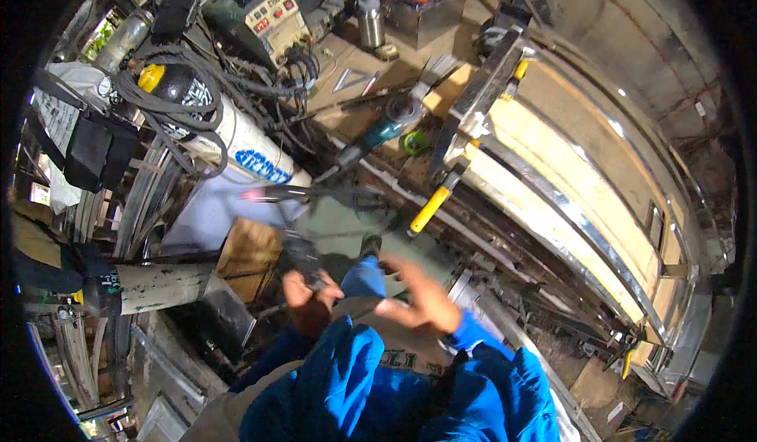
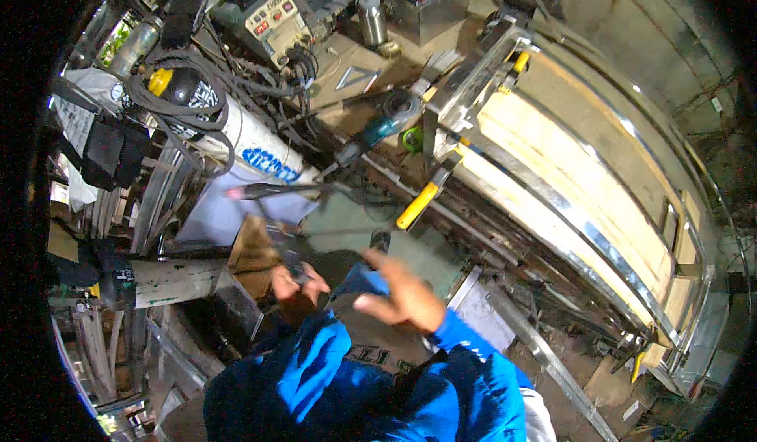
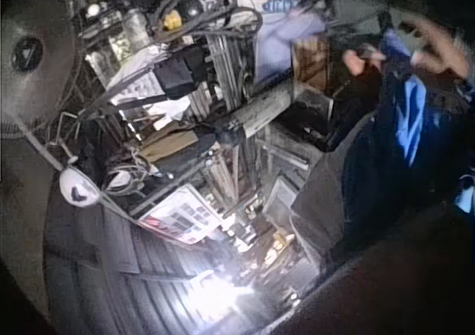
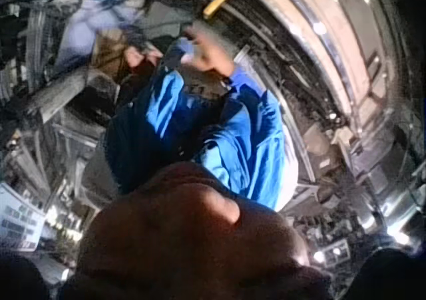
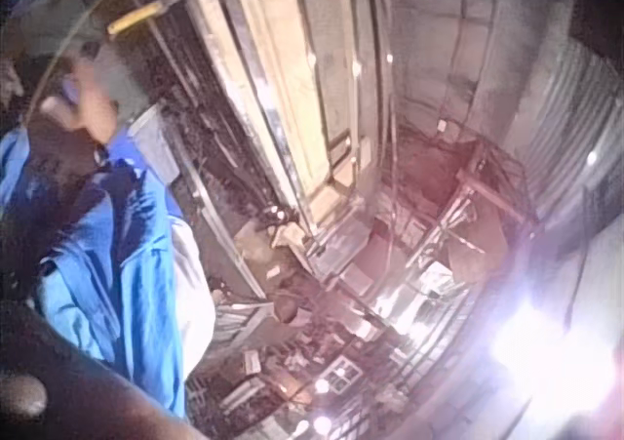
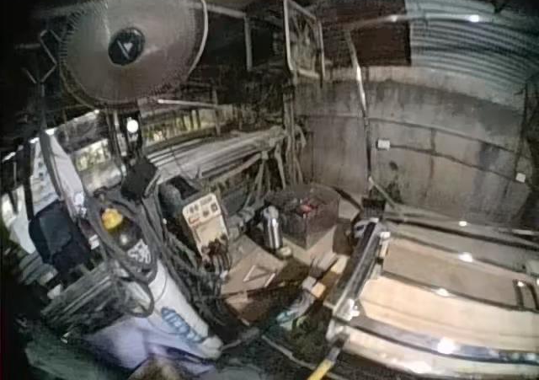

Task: The person measures and marks metal bars on a wooden workbench using a tape measure, marker, and set square. They position the bars within a metal frame structure and prepare them for cutting or welding.

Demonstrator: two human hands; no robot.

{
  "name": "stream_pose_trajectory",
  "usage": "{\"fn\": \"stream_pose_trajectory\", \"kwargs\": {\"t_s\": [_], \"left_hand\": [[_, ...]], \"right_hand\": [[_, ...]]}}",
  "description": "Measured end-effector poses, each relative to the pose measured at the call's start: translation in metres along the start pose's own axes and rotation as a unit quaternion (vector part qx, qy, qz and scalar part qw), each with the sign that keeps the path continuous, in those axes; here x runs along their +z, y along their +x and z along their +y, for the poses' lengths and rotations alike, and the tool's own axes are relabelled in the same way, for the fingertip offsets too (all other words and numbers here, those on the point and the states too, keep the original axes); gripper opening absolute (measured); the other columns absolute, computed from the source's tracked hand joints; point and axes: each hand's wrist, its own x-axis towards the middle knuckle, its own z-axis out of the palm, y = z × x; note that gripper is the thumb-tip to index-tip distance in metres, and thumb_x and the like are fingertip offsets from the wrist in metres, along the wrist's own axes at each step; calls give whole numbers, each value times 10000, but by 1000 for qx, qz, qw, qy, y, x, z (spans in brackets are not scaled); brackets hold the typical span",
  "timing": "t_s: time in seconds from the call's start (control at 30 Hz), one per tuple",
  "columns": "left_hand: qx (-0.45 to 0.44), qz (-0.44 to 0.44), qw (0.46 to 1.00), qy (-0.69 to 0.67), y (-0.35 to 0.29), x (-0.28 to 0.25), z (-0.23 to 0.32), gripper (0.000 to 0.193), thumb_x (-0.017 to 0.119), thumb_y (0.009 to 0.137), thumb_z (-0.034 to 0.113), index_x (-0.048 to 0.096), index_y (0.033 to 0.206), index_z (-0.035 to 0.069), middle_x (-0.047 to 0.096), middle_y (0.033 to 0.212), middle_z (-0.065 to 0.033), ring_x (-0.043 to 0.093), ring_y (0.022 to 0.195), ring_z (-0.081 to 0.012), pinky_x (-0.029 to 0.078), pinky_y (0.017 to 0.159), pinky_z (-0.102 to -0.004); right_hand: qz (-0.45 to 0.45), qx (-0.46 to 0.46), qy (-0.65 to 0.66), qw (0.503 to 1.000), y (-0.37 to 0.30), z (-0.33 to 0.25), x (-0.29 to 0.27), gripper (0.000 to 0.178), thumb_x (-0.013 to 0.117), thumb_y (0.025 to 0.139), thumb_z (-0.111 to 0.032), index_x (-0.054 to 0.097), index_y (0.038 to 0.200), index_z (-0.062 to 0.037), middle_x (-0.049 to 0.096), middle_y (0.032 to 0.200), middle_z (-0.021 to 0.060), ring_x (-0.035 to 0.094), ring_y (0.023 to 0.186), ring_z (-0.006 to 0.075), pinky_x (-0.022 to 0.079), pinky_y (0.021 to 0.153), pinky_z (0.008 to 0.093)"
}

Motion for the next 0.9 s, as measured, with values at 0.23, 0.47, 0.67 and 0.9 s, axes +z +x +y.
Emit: {"fn": "stream_pose_trajectory", "kwargs": {"t_s": [0.23,0.47,0.67,0.9], "left_hand": [[168,-247,911,284,38,78,43,511,931,740,224,718,1169,47,602,1243,-159,608,1102,-308,523,936,-418],[294,-278,869,285,53,91,86,483,906,794,221,734,1222,80,643,1210,-129,639,1079,-315,546,904,-418],[359,-298,804,369,92,127,147,594,796,901,272,590,1412,52,611,1387,-191,587,1269,-388,484,1060,-513],[-19,-368,882,294,104,113,135,424,595,992,35,534,1404,-42,710,1183,-185,734,909,-244,590,838,-370]], "right_hand": [[122,91,253,955,-28,12,30,359,557,1092,-171,590,1389,28,655,1356,120,593,1246,209,453,1082,355],[186,32,273,943,-61,11,28,369,588,1075,-144,553,1405,19,675,1241,100,611,1151,166,491,1011,344],[136,64,184,971,-76,-2,22,391,618,1073,-238,566,1373,7,695,1067,107,634,969,162,519,862,351],[90,36,176,980,-82,4,12,321,661,1048,-238,660,1246,15,722,933,150,660,853,158,540,801,347]]}}
